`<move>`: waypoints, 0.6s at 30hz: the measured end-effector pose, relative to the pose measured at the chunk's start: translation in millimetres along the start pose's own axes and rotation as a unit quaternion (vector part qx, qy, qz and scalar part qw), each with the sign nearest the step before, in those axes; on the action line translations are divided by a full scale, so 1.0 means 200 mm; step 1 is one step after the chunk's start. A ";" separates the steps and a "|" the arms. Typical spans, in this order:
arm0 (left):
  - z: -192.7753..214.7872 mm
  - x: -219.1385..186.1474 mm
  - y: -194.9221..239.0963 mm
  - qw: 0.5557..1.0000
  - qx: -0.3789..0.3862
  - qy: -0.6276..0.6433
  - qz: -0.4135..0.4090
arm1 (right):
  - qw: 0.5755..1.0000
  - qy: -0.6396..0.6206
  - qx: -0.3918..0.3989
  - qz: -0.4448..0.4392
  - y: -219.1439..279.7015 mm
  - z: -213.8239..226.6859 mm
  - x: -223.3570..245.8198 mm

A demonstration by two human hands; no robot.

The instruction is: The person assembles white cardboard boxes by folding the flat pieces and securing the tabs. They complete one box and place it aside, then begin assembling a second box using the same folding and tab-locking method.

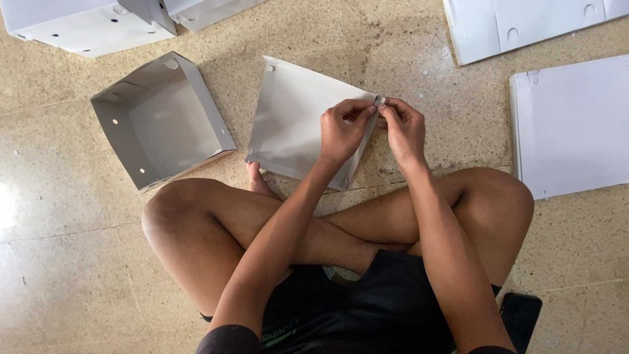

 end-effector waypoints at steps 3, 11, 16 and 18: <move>0.01 -0.03 -0.02 1.000 0.016 0.009 -0.005 | 1.000 -0.005 -0.005 -0.015 0.01 0.01 0.03; -0.01 0.05 -0.04 1.000 0.023 0.015 0.001 | 1.000 0.000 0.014 0.008 0.02 0.00 0.05; -0.01 0.08 -0.04 1.000 0.026 0.002 0.007 | 0.999 0.001 0.032 0.022 0.05 -0.01 0.09; -0.01 0.07 -0.04 1.000 0.029 0.002 0.006 | 0.999 0.009 0.036 0.028 0.04 -0.01 0.08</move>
Point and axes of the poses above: each hand's wrist, its own y-axis away from the middle knuckle, its own z-axis out of the back of the hand, x = y × z, the point moved 4 cm from there along -y, towards the middle knuckle, and after that the axes turned 15 degrees about -x, right-handed, at the moved point
